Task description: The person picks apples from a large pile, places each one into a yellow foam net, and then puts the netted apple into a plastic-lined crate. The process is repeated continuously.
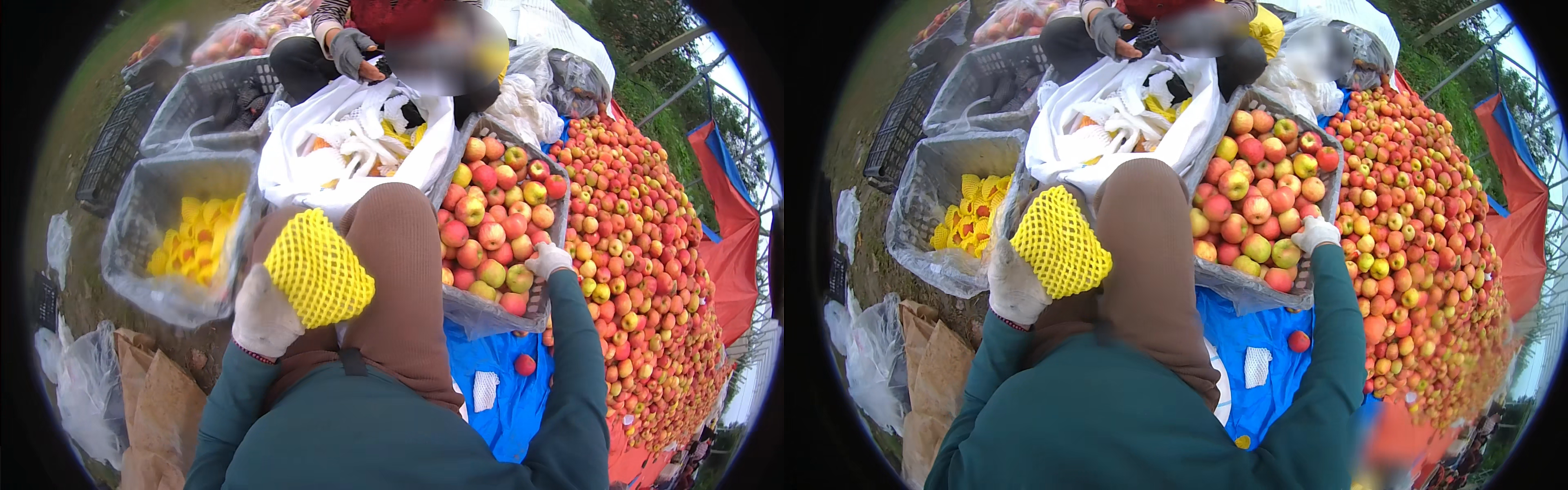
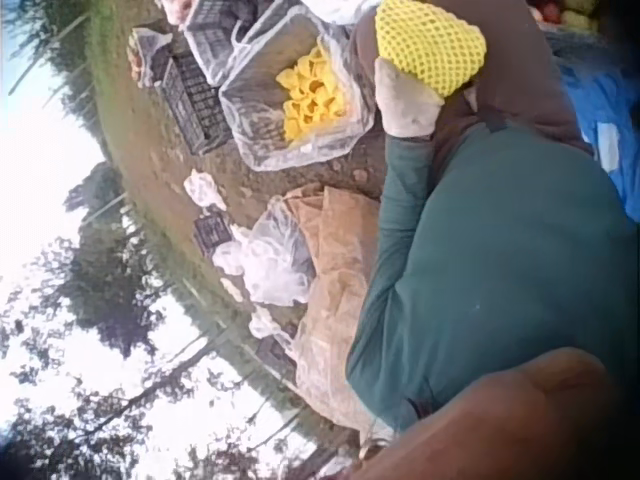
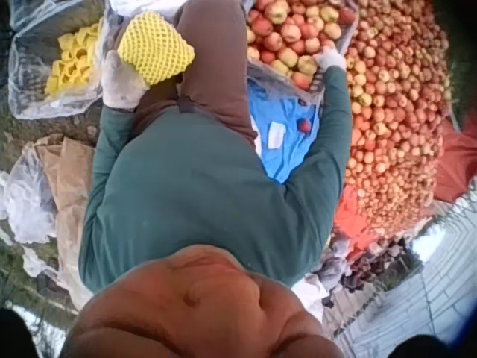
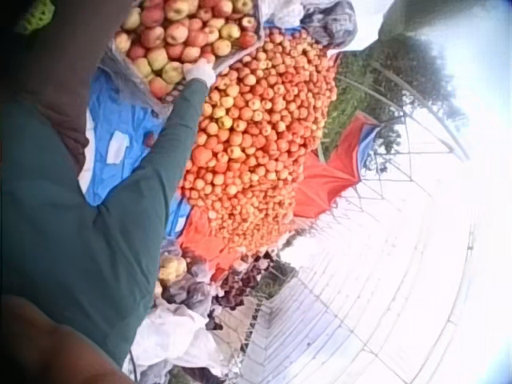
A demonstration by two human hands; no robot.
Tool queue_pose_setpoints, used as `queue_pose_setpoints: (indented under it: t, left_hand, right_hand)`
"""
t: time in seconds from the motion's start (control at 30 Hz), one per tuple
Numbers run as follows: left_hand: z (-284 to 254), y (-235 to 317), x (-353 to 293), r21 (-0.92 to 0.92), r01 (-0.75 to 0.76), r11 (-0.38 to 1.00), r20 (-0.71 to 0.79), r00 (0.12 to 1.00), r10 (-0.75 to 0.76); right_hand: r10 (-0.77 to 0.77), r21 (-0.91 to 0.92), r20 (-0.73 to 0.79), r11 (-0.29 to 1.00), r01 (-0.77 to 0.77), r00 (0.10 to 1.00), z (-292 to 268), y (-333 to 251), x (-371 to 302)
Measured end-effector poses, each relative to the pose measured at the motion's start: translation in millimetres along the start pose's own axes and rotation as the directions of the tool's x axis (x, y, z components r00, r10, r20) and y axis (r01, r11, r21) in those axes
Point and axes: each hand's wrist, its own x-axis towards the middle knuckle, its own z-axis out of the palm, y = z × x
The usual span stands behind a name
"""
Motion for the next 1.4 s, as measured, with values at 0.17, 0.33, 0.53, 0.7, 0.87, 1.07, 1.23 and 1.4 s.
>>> queue_pose_setpoints:
  t: [0.17, 0.33, 0.53, 0.7, 0.87, 1.07, 1.23, 1.4]
  left_hand:
    - [8, 7, 6, -0.162, -0.028, 0.986, 0.020, 0.999, 0.031]
    - [3, -1, 13, -0.194, -0.051, 0.980, 0.019, 0.998, 0.055]
    - [14, -20, 15, 0.206, -0.116, 0.972, 0.042, 0.993, 0.109]
    - [44, -3, 7, 0.558, -0.177, 0.811, -0.091, 0.958, 0.272]
    - [23, 19, -7, 0.337, -0.234, 0.912, -0.008, 0.968, 0.252]
    - [20, 31, -19, -0.037, -0.005, 0.999, 0.218, 0.976, 0.013]
    - [2, 36, -40, 0.080, 0.064, 0.995, 0.291, 0.953, -0.084]
    - [-16, 38, -60, 0.091, 0.145, 0.985, 0.413, 0.895, -0.170]
  right_hand:
    - [0.046, 0.247, -0.039, 0.968, -0.035, 0.998, 0, 15, -4]
    - [-0.002, 0.924, -0.265, -0.288, 0.253, 0.964, -23, 21, -23]
    - [-0.210, 0.694, -0.635, -0.578, 0.430, 0.743, -119, -182, -170]
    - [-0.155, 0.658, -0.724, -0.447, 0.606, 0.672, -113, -289, -201]
    - [-0.220, 0.665, -0.732, -0.436, 0.606, 0.645, -124, -279, -191]
    - [-0.505, 0.852, -0.476, -0.467, 0.236, 0.720, -87, -298, -183]
    - [-0.868, 0.908, -0.168, -0.321, -0.269, 0.467, -32, -302, -184]
    - [-0.851, 0.917, -0.088, -0.273, -0.293, 0.518, -66, -288, -190]
